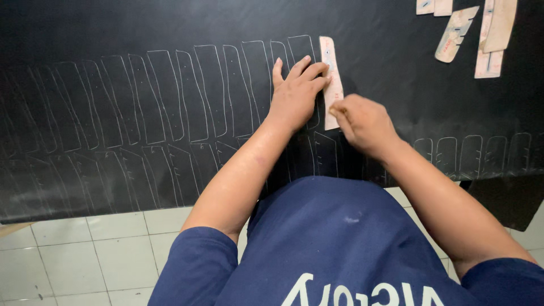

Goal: The person places a paper pattern on a large black sheet and uses a small tool to mark points along the pattern's edge. They repeat this process across multiple pattern pieces, moving the pattern and repositioning it as needed.

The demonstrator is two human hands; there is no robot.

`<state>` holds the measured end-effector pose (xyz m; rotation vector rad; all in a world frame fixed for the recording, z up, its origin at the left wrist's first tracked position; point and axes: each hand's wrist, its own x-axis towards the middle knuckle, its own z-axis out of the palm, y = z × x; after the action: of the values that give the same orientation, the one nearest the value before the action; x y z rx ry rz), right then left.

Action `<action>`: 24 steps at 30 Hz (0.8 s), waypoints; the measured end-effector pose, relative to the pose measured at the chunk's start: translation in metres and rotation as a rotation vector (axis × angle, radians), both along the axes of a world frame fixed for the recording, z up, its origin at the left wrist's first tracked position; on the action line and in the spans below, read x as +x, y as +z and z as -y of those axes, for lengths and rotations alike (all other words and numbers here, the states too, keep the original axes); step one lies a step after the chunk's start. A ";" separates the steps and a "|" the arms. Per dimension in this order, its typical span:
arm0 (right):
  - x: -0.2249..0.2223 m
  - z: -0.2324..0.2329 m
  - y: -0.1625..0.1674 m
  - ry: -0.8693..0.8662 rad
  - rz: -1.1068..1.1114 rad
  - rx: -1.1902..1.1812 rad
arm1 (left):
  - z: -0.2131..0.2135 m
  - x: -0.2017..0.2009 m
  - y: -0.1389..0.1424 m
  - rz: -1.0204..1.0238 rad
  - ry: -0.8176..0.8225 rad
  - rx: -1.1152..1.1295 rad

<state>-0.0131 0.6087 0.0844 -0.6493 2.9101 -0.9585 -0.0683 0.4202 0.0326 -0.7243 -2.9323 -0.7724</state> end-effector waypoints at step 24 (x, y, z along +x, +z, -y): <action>-0.076 -0.002 -0.017 -0.101 -0.185 -0.175 | 0.008 0.013 -0.003 -0.008 -0.017 0.040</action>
<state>-0.0896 0.6112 0.0673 -0.6349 3.0696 -1.2390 -0.0553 0.4125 0.0297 -0.7483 -2.8982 -0.8252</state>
